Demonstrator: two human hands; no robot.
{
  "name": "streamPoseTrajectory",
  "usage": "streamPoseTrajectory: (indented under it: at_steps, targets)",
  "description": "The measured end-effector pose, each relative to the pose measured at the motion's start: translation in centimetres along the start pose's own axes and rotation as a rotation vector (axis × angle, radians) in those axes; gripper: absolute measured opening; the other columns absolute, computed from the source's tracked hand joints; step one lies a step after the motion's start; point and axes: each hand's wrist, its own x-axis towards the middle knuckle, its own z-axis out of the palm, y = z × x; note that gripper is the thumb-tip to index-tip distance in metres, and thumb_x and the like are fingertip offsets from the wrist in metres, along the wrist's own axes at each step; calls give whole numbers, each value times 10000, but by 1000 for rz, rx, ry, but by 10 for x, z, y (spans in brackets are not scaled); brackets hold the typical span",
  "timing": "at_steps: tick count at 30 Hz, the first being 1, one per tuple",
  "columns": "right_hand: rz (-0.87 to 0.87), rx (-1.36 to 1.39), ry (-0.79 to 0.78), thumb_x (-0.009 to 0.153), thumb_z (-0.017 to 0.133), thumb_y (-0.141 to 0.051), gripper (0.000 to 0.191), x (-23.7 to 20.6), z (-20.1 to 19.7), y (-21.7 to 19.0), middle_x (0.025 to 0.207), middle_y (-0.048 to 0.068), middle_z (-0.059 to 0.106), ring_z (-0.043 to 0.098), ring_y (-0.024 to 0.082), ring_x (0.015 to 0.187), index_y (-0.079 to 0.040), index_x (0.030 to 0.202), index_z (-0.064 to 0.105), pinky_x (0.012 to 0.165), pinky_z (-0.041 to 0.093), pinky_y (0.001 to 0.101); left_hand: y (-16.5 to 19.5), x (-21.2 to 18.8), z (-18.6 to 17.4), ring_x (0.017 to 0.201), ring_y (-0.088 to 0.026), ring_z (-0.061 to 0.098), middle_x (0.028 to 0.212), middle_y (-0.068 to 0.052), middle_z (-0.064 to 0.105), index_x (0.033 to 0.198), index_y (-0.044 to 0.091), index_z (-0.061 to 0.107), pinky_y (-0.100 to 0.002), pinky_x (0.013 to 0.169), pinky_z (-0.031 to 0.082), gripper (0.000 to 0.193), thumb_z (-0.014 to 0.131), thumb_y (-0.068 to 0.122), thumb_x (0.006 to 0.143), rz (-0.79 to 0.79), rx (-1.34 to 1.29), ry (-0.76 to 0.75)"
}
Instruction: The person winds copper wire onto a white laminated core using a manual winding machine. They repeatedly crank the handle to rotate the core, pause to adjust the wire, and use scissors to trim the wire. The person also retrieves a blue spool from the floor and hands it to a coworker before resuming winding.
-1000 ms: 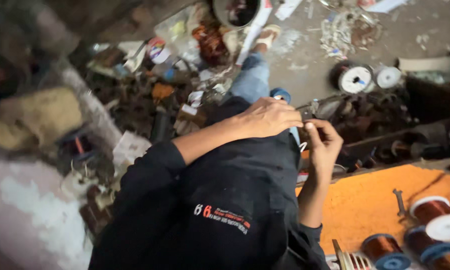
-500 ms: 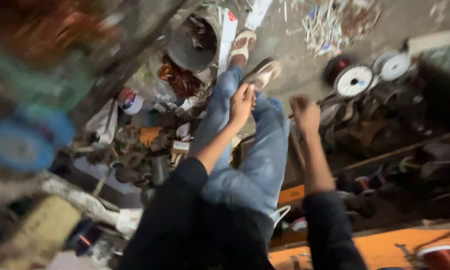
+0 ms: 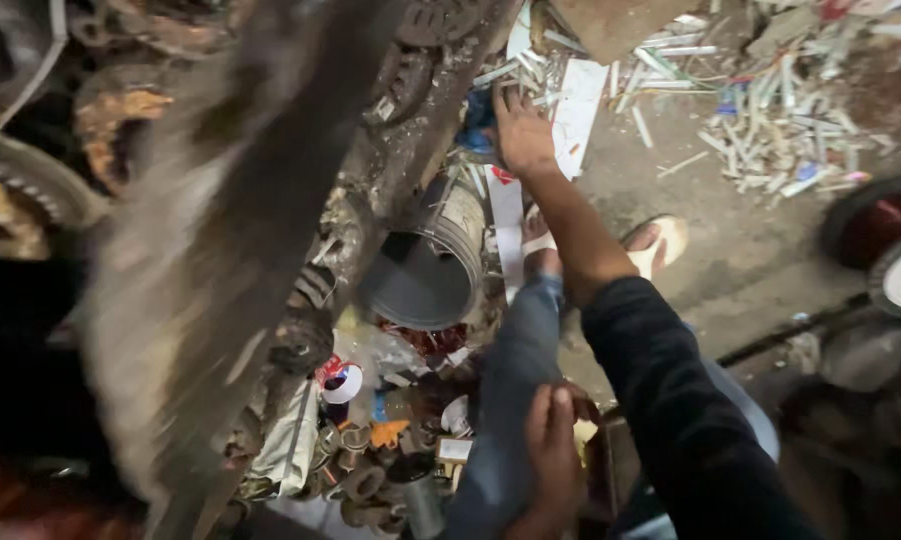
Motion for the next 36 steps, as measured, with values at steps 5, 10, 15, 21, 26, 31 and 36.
streamPoseTrajectory:
  at_steps: [5,10,15,21,26,31,36]
  targets:
    - [47,104,-319,902,659,-252,176,-36,-6,22,914,122,706,686,278,830,-83,949,679,698,538,418,-12,-18,-3,740,-124,534,814,-31,594,905,41,604,-302,700,449,334,565,334,1061,113,41,88]
    - [1093,1031,-152,977,717,-269,243,-89,-159,43,716,35,642,577,115,609,-74,848,651,566,480,296,-2,-52,-5,644,-101,524,719,6,561,837,86,583,-280,613,450,372,559,367,1080,102,147,1]
    - [1146,1154,-47,1023,685,-217,218,-96,-384,-6,814,10,629,598,97,741,-55,888,631,650,496,265,66,-120,-21,600,-92,543,673,16,583,931,83,681,-286,570,440,336,539,362,1053,188,423,6]
    - [827,1255,-11,1021,651,-194,190,-55,-601,-97,783,23,623,584,111,677,-39,913,661,630,486,281,178,-219,-87,629,-112,638,701,-35,662,953,67,698,-304,625,519,322,564,348,1035,390,552,-37]
    - [715,1132,-124,1024,649,-226,258,28,-590,-181,706,34,622,570,120,588,-30,858,675,554,457,297,197,-241,-155,685,-181,676,780,-63,703,975,76,706,-336,658,544,345,562,385,1024,324,486,114]
    - [716,908,-327,1013,663,-246,303,72,-553,-247,634,44,608,548,130,504,-22,808,665,476,430,313,164,-281,-224,936,-426,653,1008,-201,709,1108,82,729,-497,780,498,438,541,470,1033,466,830,370]
    - [776,1290,-278,951,649,-253,200,69,-564,-265,641,-8,618,545,93,495,-95,831,670,441,425,267,132,-330,-273,915,-362,687,975,-159,740,1097,130,753,-457,821,520,474,524,537,1019,-44,800,388]
